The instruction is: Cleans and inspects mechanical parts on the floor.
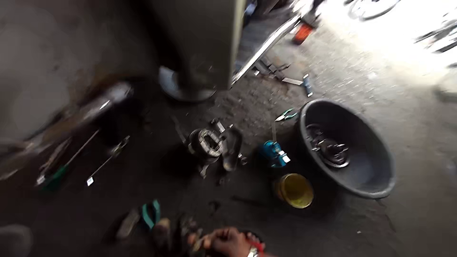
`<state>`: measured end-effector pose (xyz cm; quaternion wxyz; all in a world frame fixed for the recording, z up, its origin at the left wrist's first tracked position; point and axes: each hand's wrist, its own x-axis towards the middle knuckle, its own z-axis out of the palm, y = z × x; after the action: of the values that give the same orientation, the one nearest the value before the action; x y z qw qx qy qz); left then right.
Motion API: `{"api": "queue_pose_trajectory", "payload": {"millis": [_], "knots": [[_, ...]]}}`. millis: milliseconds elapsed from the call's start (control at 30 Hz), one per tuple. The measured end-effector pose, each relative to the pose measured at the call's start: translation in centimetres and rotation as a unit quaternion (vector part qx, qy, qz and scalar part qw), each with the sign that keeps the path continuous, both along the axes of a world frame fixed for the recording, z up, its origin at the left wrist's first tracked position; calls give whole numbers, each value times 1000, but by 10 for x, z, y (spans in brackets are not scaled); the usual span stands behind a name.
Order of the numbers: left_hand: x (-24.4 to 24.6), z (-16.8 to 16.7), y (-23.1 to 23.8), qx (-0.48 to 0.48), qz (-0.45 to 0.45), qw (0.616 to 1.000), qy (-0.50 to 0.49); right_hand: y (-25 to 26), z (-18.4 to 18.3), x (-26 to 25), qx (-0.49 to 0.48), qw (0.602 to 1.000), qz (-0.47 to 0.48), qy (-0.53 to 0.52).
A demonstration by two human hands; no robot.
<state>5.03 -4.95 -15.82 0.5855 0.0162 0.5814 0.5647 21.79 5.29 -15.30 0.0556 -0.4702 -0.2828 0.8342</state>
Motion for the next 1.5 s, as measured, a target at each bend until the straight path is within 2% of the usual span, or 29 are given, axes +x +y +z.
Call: {"api": "queue_pose_trajectory", "payload": {"millis": [67, 133, 233, 367, 433, 567, 733, 933, 1133, 1300, 1400, 1500], "knots": [[6, 3, -1, -64, 22, 997, 47, 2, -1, 4, -12, 1000, 15, 21], [8, 4, 0, -96, 36, 993, 55, 2, -3, 3, 7, 999, 19, 34], [7, -2, 3, -64, 34, 996, 51, 1, -6, 1, 45, 998, 25, 38], [9, 1, 6, -25, -11, 988, 152, -1, -10, 3, 72, 996, 32, 46], [12, 2, 9, -21, 0, 984, 174, 2, -11, 3, 57, 997, 35, 46], [13, 1, 17, -87, 72, 988, 109, 8, -12, -4, 45, 999, -7, 25], [-12, 1, 12, -140, 170, 976, 3, 18, -14, 8, 98, 995, -24, 18], [-25, -11, -2, -175, 187, 965, 56, 24, -20, 36, 241, 970, 4, -35], [-13, -3, -4, -204, 80, 966, 135, 45, -31, 46, 300, 938, -46, -169], [-10, -6, -17, -116, -122, 969, 179, 62, -28, 67, 345, 916, -62, -194], [-9, -5, -17, -111, -195, 972, 74, 60, -20, 64, 358, 916, -57, -170], [-11, 3, -10, -130, -255, 957, -44, 55, -10, 50, 360, 925, -36, -120]]}}
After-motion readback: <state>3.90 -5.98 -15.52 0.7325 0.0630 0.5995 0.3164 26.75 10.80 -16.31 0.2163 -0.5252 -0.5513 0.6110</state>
